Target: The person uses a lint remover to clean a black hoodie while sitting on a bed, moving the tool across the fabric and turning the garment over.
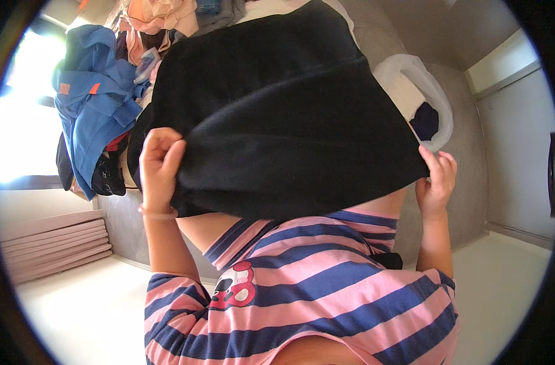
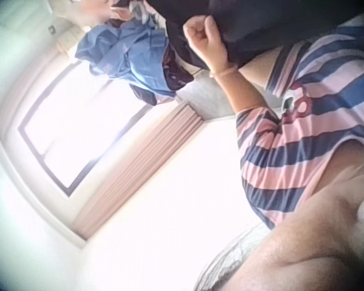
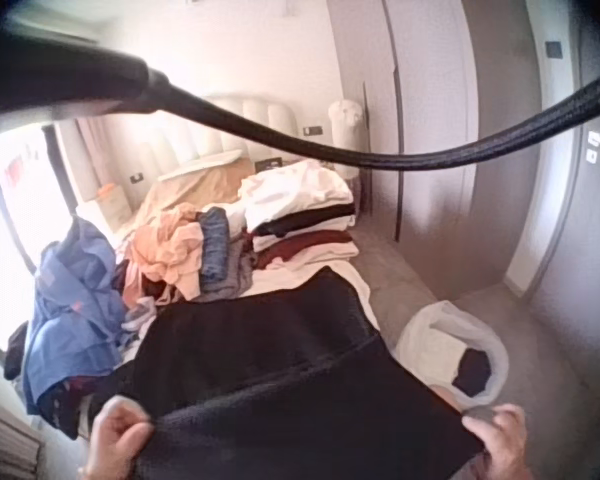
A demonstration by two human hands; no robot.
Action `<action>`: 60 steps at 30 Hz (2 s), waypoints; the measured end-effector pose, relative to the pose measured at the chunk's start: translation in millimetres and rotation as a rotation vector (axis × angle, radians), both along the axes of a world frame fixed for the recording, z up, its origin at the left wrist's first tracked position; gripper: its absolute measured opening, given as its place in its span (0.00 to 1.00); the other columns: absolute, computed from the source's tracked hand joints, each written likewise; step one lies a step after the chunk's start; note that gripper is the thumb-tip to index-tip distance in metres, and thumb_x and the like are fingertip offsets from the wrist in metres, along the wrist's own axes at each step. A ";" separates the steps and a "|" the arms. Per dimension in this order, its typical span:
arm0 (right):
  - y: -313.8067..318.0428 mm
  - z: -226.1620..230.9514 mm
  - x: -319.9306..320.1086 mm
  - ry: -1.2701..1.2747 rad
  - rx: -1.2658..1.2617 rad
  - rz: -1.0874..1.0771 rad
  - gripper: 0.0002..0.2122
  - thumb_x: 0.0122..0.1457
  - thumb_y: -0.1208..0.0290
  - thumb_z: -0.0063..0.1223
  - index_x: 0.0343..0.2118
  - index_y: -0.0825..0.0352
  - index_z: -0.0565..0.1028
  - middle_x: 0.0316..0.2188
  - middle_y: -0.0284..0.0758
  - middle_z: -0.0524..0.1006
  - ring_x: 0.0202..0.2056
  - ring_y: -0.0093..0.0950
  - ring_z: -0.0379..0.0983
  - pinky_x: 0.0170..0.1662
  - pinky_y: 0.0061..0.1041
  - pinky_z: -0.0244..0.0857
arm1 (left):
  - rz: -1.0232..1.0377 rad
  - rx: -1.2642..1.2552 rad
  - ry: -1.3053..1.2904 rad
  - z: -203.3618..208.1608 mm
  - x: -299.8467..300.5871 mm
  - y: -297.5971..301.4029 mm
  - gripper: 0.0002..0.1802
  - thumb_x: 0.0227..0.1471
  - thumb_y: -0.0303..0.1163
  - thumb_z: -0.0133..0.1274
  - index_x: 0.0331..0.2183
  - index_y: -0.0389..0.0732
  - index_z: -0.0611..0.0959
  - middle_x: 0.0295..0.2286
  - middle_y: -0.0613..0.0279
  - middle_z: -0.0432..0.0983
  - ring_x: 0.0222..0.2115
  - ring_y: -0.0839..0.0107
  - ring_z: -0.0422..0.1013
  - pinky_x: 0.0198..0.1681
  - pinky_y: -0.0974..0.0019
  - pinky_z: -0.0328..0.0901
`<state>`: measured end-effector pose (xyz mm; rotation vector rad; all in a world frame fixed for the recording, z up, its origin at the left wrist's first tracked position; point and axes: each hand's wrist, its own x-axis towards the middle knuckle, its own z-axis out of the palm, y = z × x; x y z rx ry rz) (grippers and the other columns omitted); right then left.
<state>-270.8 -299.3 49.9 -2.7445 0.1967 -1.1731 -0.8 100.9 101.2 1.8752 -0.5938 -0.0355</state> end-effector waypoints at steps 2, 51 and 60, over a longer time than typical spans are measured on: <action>0.0 -10.6 -3.8 0.222 -0.021 0.030 0.27 0.39 0.87 0.57 0.47 0.60 0.80 0.28 0.35 0.71 0.36 0.39 0.70 0.49 0.41 0.67 | 0.063 0.296 0.004 -36.3 10.3 3.6 0.09 0.53 0.29 0.64 0.33 0.36 0.80 0.23 0.73 0.71 0.24 0.83 0.66 0.29 0.77 0.63; 250.2 -76.3 223.3 0.430 0.024 0.703 0.27 0.63 0.57 0.52 0.65 0.53 0.64 0.68 0.39 0.58 0.69 0.39 0.51 0.70 0.47 0.39 | 0.602 -1.090 0.461 -37.4 -3.9 107.8 0.15 0.60 0.28 0.48 0.47 0.36 0.80 0.50 0.53 0.76 0.51 0.57 0.72 0.57 0.55 0.67; 201.3 -42.1 247.6 0.456 1.970 0.879 0.27 0.69 0.65 0.42 0.68 0.64 0.54 0.67 0.43 0.59 0.66 0.38 0.58 0.68 0.36 0.53 | -0.270 0.921 -0.154 -41.5 -54.7 28.8 0.31 0.52 0.36 0.58 0.58 0.49 0.73 0.60 0.50 0.61 0.63 0.53 0.53 0.66 0.51 0.48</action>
